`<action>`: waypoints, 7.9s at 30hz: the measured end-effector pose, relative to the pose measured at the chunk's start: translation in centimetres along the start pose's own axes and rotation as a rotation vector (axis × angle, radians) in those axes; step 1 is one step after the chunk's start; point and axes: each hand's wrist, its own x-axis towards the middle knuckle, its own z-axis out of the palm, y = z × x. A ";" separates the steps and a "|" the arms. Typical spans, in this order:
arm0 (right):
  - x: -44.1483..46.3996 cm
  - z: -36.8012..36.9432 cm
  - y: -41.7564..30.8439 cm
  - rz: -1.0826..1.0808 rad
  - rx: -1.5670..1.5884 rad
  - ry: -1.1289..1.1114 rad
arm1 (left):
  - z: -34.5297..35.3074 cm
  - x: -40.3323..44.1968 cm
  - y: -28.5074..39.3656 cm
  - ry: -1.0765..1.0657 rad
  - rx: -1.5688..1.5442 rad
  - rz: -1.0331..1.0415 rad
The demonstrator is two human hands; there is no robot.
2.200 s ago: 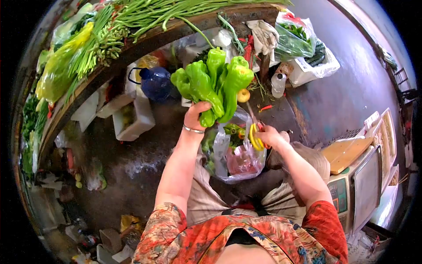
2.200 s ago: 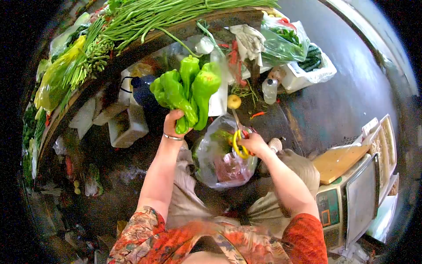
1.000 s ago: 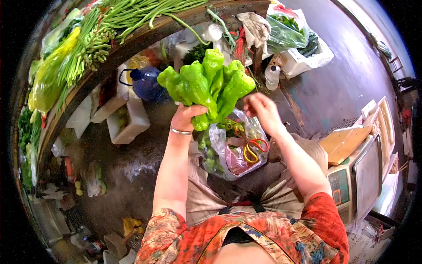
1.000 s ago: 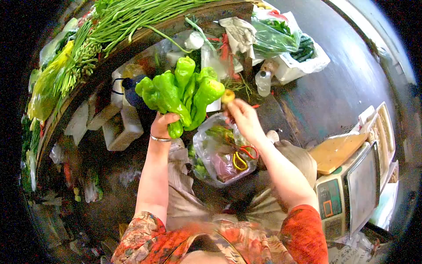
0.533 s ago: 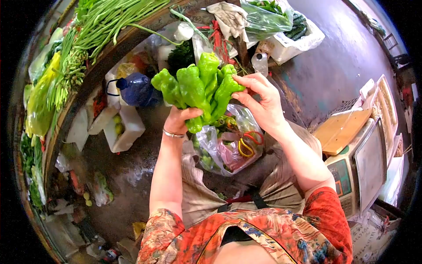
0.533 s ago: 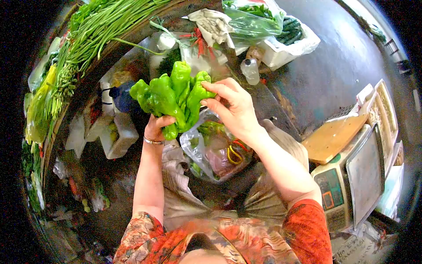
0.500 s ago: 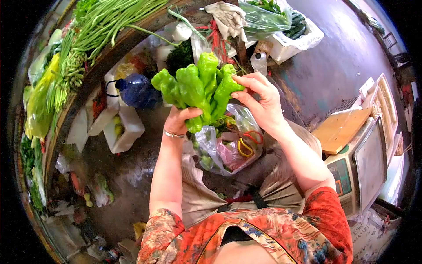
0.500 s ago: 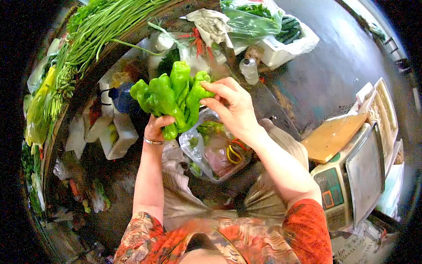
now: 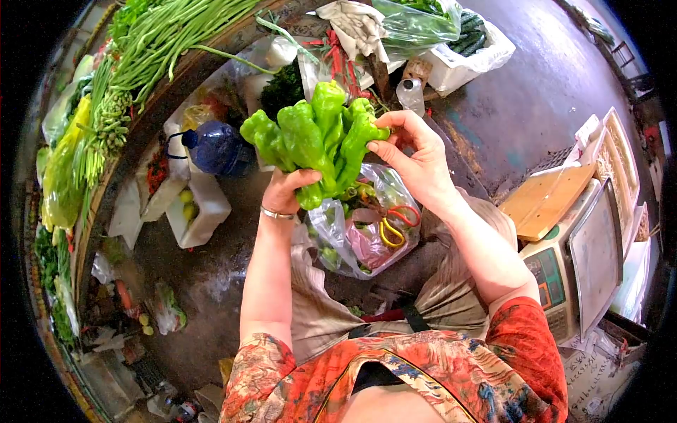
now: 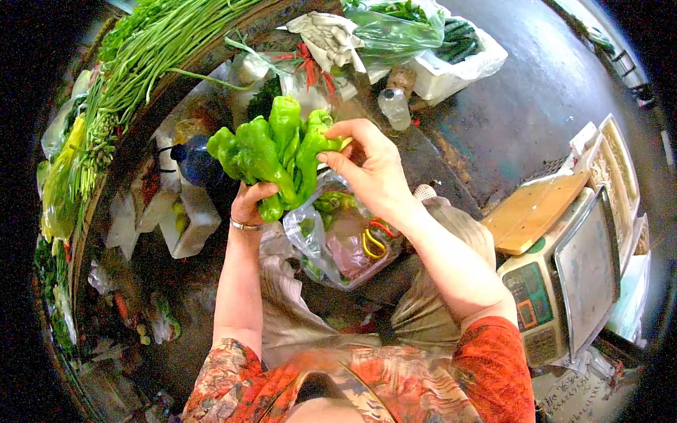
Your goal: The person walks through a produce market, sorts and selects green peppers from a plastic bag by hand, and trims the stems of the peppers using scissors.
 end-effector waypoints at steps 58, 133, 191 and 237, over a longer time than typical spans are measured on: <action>-0.8 -0.6 -2.2 -0.109 -0.098 -0.212 | -6.0 -0.6 -0.6 -0.014 0.197 0.027; -0.5 0.5 2.2 0.549 0.553 -0.293 | 0.1 0.1 0.0 0.109 0.020 0.080; 0.7 0.9 1.7 0.718 1.060 -0.040 | 5.9 0.2 -1.2 -0.199 0.346 0.132; 34.9 -20.3 22.8 -0.274 -0.735 -0.536 | 10.8 41.6 0.0 -0.323 2.190 0.486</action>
